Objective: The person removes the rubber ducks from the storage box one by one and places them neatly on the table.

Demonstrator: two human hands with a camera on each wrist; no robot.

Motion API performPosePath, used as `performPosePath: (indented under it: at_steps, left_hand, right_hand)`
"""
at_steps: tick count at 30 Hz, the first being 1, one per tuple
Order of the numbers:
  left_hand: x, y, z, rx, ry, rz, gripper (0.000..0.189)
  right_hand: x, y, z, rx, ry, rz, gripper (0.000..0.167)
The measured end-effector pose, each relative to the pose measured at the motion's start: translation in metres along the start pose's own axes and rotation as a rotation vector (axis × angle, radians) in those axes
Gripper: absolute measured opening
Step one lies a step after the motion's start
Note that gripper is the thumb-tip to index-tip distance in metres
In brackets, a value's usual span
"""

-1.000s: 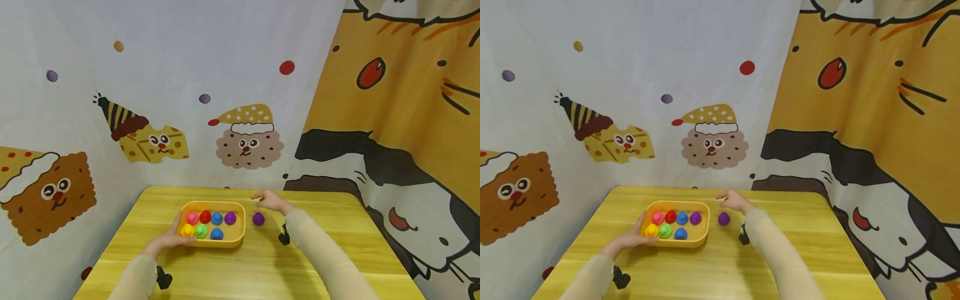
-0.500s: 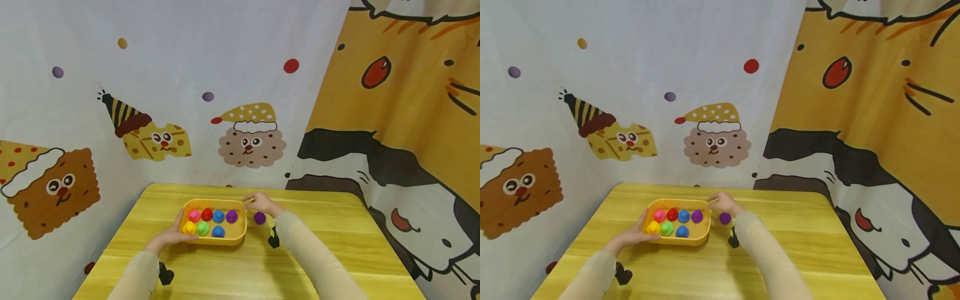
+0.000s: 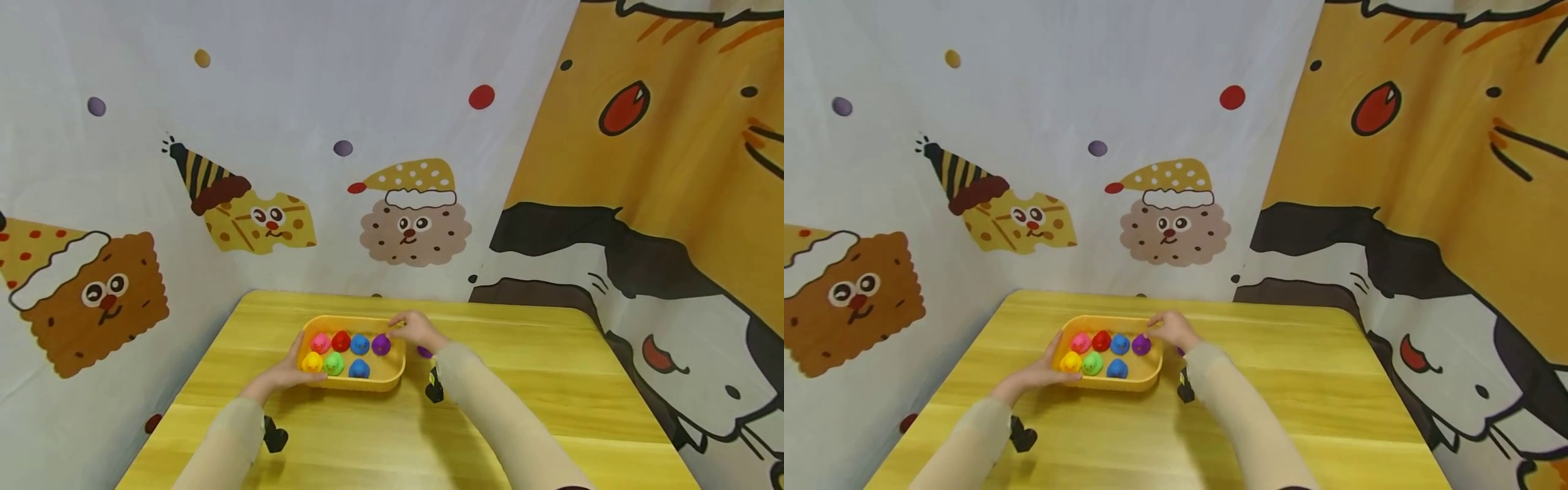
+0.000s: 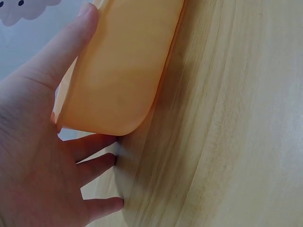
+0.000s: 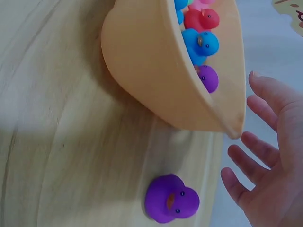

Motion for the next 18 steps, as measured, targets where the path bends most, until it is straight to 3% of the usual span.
performPosePath:
  at_steps: [18]
  left_hand:
    - [0.001,0.002,-0.001,0.001,0.035,0.015,0.123]
  right_hand:
    - [0.011,-0.018,0.001,0.036,-0.098,0.034,0.033]
Point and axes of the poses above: each hand's wrist, its own z-axis towards the middle knuckle, its own y-axis out of the back of the hand, x = y × z, the point moved 7 cm from there along z, towards the middle knuckle, and after that the axes turned 3 degrees about -z, right-handed, at the moved point
